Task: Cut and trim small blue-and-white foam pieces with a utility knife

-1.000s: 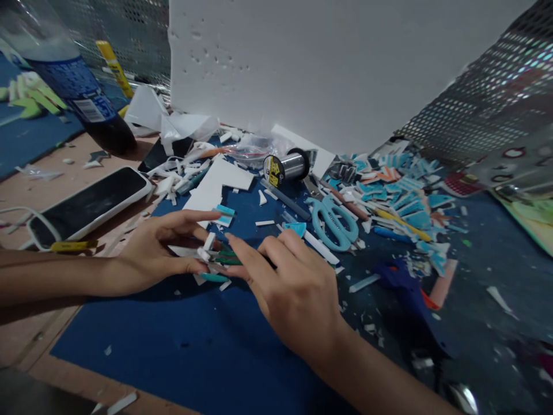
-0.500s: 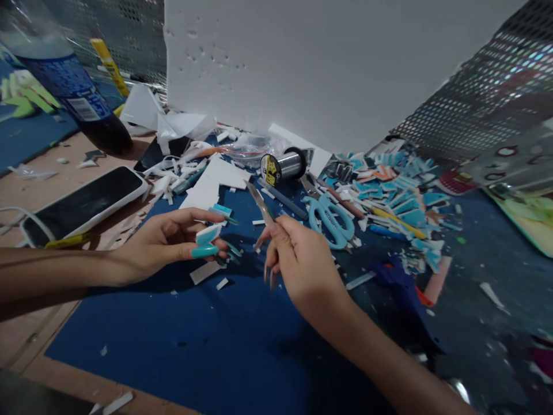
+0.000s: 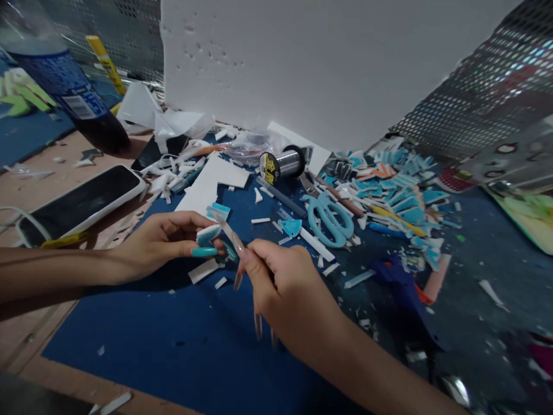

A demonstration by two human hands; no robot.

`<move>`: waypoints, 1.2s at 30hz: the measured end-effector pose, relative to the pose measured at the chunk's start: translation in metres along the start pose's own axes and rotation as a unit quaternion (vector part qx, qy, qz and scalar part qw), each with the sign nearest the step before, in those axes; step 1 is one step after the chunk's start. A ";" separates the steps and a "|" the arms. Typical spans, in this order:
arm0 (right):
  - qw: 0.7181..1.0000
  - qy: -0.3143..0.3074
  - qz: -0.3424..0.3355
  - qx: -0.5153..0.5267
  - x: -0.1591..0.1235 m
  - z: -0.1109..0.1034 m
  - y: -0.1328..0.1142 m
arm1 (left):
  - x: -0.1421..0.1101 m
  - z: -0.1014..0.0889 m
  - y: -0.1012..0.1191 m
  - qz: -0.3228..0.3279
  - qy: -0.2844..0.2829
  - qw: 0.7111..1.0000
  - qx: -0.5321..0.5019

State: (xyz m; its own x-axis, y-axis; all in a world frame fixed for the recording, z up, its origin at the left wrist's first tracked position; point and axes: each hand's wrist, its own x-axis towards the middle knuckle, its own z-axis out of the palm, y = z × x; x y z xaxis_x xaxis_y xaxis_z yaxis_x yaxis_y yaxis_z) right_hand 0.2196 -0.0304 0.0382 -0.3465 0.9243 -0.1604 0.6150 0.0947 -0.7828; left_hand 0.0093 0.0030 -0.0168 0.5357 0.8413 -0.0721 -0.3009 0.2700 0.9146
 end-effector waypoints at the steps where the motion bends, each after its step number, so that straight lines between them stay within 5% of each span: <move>1: 1.000 -0.001 0.002 0.000 0.000 0.000 0.000 | 0.000 0.000 0.000 0.005 -0.002 1.000 -0.001; 18: 0.996 -0.062 0.068 0.014 0.002 -0.002 -0.002 | 0.000 -0.002 -0.002 0.028 0.023 0.998 0.050; 36: 0.957 -0.122 0.181 0.189 0.004 -0.003 -0.010 | 0.001 0.002 0.002 0.006 0.009 0.998 0.056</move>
State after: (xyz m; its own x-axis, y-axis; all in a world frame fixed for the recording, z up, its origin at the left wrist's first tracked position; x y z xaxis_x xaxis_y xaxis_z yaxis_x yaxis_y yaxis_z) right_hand 0.2139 -0.0264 0.0467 -0.3426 0.7530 -0.5618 0.4421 -0.3984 -0.8036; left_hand 0.0113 0.0037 -0.0138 0.5179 0.8528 -0.0670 -0.2160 0.2061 0.9544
